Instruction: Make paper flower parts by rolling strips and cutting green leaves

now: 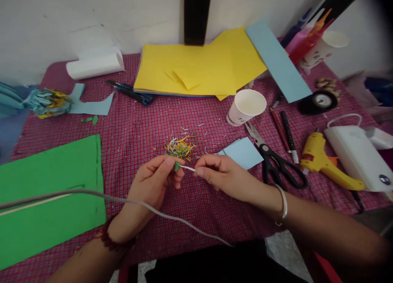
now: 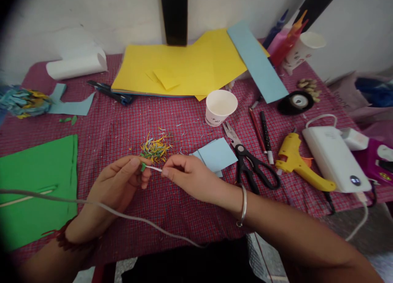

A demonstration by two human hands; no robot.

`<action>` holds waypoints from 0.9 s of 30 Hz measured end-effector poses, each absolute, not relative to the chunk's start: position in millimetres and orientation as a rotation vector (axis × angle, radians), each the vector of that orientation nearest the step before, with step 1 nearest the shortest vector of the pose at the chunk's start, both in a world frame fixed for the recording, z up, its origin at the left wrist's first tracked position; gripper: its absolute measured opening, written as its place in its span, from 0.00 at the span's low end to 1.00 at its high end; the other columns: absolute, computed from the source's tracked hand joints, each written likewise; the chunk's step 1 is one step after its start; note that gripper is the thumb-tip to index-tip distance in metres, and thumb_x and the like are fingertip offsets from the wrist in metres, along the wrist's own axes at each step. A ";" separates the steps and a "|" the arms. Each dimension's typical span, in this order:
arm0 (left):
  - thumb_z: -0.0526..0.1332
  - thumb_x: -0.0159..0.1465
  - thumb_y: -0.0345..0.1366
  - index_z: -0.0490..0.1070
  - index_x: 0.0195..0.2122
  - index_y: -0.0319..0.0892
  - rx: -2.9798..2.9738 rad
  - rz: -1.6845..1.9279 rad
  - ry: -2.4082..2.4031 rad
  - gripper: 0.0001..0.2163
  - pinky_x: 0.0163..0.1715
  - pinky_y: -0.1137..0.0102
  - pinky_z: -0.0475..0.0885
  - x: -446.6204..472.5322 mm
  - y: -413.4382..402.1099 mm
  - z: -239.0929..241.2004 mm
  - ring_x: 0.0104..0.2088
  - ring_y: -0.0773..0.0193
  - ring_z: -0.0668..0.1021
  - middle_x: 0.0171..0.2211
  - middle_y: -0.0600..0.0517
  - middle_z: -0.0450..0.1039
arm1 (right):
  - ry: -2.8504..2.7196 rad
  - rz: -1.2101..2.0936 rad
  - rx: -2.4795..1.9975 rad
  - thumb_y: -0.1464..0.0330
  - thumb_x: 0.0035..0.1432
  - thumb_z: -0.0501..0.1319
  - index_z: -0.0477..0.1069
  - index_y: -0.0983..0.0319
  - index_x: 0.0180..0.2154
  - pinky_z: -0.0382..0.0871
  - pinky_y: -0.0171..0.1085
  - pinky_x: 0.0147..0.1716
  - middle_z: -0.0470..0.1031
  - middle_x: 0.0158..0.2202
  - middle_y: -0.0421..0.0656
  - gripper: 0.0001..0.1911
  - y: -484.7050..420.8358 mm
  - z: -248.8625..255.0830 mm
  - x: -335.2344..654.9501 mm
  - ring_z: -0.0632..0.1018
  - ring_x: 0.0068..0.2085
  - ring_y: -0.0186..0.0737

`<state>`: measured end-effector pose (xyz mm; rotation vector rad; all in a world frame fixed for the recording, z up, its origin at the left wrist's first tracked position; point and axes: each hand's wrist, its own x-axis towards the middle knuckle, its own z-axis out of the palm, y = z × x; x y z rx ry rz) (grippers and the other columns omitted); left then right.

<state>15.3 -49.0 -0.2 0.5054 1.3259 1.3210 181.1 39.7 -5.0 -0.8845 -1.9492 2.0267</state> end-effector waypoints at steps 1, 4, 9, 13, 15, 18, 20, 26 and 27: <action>0.64 0.59 0.39 0.77 0.30 0.39 0.502 1.314 1.332 0.08 0.20 0.76 0.70 15.4 -49.0 -0.3 0.22 0.70 0.73 0.21 0.52 0.73 | -2.044 1.900 -0.877 0.66 0.62 0.56 0.67 0.63 0.30 0.56 0.30 0.24 0.61 0.22 0.34 0.09 39.7 -4.9 181.4 0.63 0.24 0.29; 0.66 0.56 0.36 0.76 0.30 0.39 0.516 1.288 1.390 0.06 0.19 0.76 0.70 15.9 -49.4 -1.4 0.21 0.70 0.73 0.21 0.53 0.73 | -2.278 1.535 -0.846 0.70 0.62 0.56 0.68 0.62 0.31 0.59 0.32 0.28 0.67 0.25 0.36 0.07 38.1 -5.2 183.3 0.68 0.28 0.31; 0.64 0.58 0.36 0.74 0.27 0.39 0.786 1.202 1.565 0.06 0.17 0.78 0.68 11.0 -49.7 -2.0 0.18 0.72 0.71 0.20 0.55 0.72 | -2.512 1.020 -0.706 0.69 0.66 0.53 0.70 0.63 0.35 0.62 0.34 0.34 0.72 0.32 0.42 0.09 35.4 0.6 187.3 0.72 0.34 0.35; 0.63 0.59 0.35 0.73 0.25 0.40 0.996 1.067 1.540 0.07 0.18 0.78 0.67 1.7 -48.2 0.8 0.18 0.73 0.71 0.19 0.56 0.71 | -2.560 0.933 -0.652 0.70 0.66 0.53 0.70 0.64 0.36 0.62 0.34 0.34 0.73 0.32 0.43 0.08 39.2 7.2 189.5 0.73 0.34 0.35; 0.64 0.57 0.34 0.75 0.29 0.40 1.003 1.040 1.479 0.03 0.19 0.77 0.68 -1.7 -47.7 2.1 0.19 0.72 0.72 0.20 0.55 0.72 | -2.541 0.984 -0.672 0.71 0.65 0.55 0.69 0.63 0.36 0.62 0.34 0.34 0.73 0.32 0.41 0.06 41.3 8.8 190.2 0.73 0.34 0.35; 0.67 0.55 0.32 0.77 0.32 0.41 0.994 1.034 1.459 0.04 0.20 0.76 0.68 -3.4 -47.4 2.8 0.21 0.70 0.73 0.21 0.55 0.73 | -2.529 1.025 -0.691 0.71 0.64 0.55 0.69 0.63 0.36 0.62 0.33 0.34 0.73 0.33 0.41 0.05 42.3 9.9 191.1 0.73 0.34 0.35; 0.66 0.55 0.32 0.77 0.32 0.41 0.998 1.045 1.451 0.04 0.20 0.76 0.68 -2.7 -47.2 2.8 0.20 0.70 0.72 0.20 0.55 0.72 | -2.530 1.037 -0.689 0.71 0.64 0.55 0.69 0.63 0.36 0.62 0.33 0.34 0.73 0.32 0.41 0.06 41.5 10.3 191.5 0.73 0.33 0.35; 0.66 0.55 0.33 0.75 0.33 0.41 0.898 1.035 1.412 0.05 0.19 0.77 0.67 2.1 -46.0 2.8 0.19 0.71 0.72 0.20 0.56 0.71 | -2.557 0.983 -0.669 0.71 0.65 0.53 0.68 0.63 0.35 0.62 0.33 0.33 0.72 0.31 0.41 0.07 38.1 10.2 192.1 0.72 0.32 0.35; 0.66 0.55 0.34 0.74 0.31 0.41 0.864 1.035 1.402 0.04 0.19 0.77 0.68 2.9 -46.1 2.4 0.19 0.72 0.72 0.20 0.56 0.71 | -2.562 0.957 -0.662 0.71 0.65 0.53 0.68 0.63 0.35 0.62 0.34 0.33 0.72 0.31 0.41 0.07 37.9 10.1 192.2 0.72 0.32 0.35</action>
